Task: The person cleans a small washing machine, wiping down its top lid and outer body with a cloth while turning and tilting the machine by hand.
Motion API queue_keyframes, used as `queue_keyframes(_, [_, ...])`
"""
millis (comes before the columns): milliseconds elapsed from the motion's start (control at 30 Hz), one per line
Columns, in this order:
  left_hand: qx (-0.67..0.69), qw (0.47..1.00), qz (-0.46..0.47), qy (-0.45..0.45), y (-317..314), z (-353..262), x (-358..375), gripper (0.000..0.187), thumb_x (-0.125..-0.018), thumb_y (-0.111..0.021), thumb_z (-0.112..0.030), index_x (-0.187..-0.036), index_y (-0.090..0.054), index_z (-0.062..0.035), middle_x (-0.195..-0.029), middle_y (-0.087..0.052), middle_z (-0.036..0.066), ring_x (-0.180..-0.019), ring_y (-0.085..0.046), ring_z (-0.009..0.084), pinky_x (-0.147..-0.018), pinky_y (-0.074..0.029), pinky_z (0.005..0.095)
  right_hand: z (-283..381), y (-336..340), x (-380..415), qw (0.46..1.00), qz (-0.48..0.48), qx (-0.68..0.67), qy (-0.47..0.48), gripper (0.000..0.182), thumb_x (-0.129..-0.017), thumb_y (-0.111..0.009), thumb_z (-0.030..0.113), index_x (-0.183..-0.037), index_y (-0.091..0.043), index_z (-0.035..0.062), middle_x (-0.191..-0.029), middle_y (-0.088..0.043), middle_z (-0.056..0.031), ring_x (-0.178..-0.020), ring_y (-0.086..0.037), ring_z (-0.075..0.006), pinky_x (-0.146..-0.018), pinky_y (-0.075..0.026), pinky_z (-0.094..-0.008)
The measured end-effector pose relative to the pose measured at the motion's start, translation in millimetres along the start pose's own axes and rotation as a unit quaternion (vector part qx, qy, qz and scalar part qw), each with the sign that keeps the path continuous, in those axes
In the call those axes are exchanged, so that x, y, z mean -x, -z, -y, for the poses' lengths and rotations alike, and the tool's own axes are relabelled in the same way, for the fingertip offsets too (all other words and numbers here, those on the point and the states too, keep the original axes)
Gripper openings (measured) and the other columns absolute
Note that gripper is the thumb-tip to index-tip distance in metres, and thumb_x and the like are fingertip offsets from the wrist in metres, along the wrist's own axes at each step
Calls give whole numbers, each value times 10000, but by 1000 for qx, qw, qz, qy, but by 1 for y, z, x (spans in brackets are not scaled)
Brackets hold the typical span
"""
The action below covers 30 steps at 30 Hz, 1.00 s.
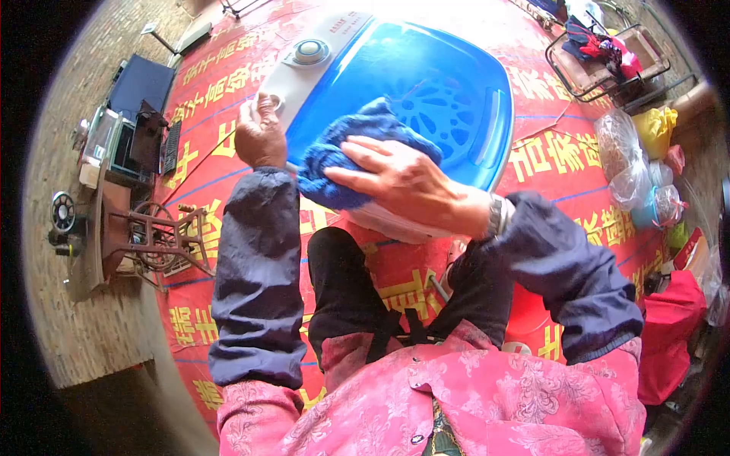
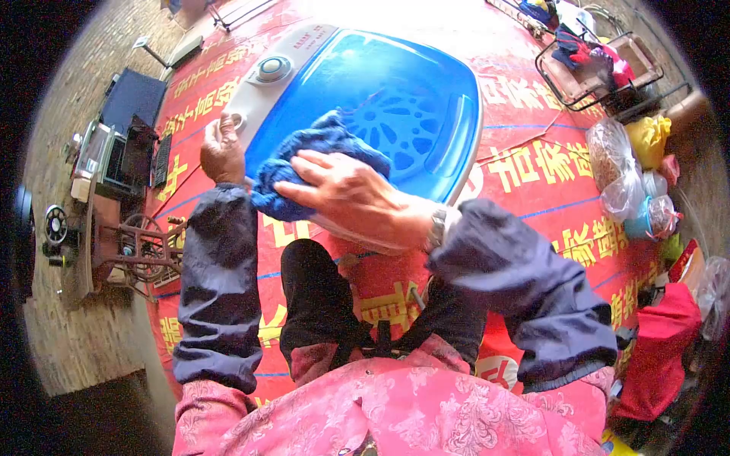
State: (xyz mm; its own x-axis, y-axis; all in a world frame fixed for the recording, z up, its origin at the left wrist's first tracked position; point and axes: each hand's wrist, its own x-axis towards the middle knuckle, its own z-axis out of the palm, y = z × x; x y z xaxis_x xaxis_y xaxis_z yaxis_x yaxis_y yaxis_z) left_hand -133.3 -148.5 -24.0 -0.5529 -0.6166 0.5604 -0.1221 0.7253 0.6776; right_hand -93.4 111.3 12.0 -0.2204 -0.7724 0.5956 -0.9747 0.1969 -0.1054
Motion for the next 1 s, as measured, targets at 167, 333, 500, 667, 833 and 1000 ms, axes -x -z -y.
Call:
queue_keyframes(167, [33, 999, 39, 14, 8, -12, 4, 429, -959, -505, -404, -989, -669, -9, -870, -708, 95, -798, -663, 175, -725, -497, 309, -79, -14, -39, 998, 3, 38, -56, 396, -817, -530, 93, -1209, -572, 132, -1090, -604, -215, -1015, -613, -358, -857, -523, -403])
queue_keyframes(333, [76, 997, 23, 1, 7, -14, 7, 428, -945, -513, -443, -939, -676, -48, -833, -711, 67, -758, -665, 182, -689, -492, 319, -207, -22, -48, 967, 3, 147, -208, 400, -897, -415, 180, -1269, -551, 236, -1141, -613, -186, -1040, -611, -355, -856, -503, -444])
queue_keyframes(500, [73, 997, 20, 15, 8, -18, 9, 433, -946, -505, -449, -921, -683, -55, -839, -712, 72, -762, -668, 181, -680, -491, 316, -307, -23, -8, 888, 26, 278, -364, 432, -897, -366, 210, -1295, -530, 249, -1105, -649, -123, -985, -633, -317, -830, -505, -439])
queue_keyframes(667, [50, 999, 3, 5, 4, -11, 6, 459, -930, -504, -484, -922, -682, -61, -803, -702, 103, -755, -671, 262, -670, -490, 360, -312, 1, 37, 861, 24, 304, -408, 293, -834, -496, 226, -1110, -587, 194, -959, -669, -135, -886, -655, -315, -736, -518, -448])
queue_keyframes(833, [13, 1000, 2, 24, 5, -10, 4, 485, -901, -520, -525, -926, -685, -70, -798, -698, 118, -748, -667, 309, -648, -488, 392, -268, 8, 40, 862, 7, 302, -406, 240, -817, -508, 193, -1034, -609, 197, -866, -668, -118, -782, -664, -316, -667, -526, -438])
queue_keyframes(1000, [14, 999, 24, 23, 2, 1, -1, 458, -892, -535, -524, -928, -691, -94, -825, -705, 105, -763, -674, 290, -658, -498, 393, -154, 19, 26, 898, 17, 292, -328, 423, -798, -516, 138, -1215, -577, 176, -855, -646, -153, -744, -644, -312, -663, -516, -428])
